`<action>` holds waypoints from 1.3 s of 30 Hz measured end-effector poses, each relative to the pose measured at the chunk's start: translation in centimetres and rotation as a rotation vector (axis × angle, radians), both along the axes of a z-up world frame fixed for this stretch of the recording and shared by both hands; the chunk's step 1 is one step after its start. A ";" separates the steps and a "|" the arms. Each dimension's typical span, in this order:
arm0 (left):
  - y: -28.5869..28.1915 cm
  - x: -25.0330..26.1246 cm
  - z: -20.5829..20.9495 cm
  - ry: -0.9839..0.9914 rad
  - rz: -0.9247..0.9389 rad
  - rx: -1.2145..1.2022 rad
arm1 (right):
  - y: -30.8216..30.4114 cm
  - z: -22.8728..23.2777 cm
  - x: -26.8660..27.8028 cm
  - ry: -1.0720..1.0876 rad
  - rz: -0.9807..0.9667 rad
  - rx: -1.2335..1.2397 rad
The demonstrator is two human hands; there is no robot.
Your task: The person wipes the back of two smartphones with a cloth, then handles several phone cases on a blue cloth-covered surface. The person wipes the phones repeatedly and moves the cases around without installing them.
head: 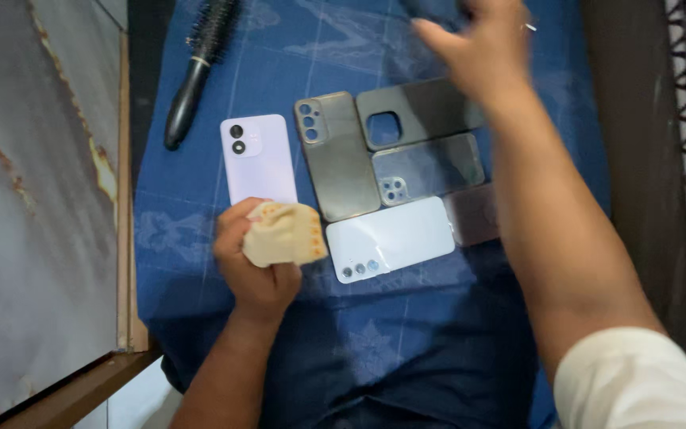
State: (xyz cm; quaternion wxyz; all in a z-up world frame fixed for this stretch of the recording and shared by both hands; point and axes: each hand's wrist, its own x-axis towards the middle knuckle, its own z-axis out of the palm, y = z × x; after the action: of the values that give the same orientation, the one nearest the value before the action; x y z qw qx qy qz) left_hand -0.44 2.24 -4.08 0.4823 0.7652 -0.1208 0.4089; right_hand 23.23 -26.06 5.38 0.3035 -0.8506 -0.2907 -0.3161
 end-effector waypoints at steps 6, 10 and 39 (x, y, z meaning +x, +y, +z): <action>-0.4 0.4 -0.8 -0.042 0.019 -0.044 | -10.8 -4.1 -9.3 0.219 -0.523 -0.062; -0.3 0.9 -1.0 -0.064 0.011 -0.045 | -11.5 -6.3 -10.9 0.238 -0.613 -0.049; -0.6 0.2 -0.2 0.070 -0.051 0.052 | -13.9 -4.7 -11.3 0.736 -0.258 0.411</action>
State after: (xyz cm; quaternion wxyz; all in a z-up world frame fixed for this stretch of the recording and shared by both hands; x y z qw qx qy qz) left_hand -0.20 1.61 -4.27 0.4764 0.7880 -0.1342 0.3661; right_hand 11.97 -39.93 0.66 0.5079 -0.8577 0.0142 -0.0786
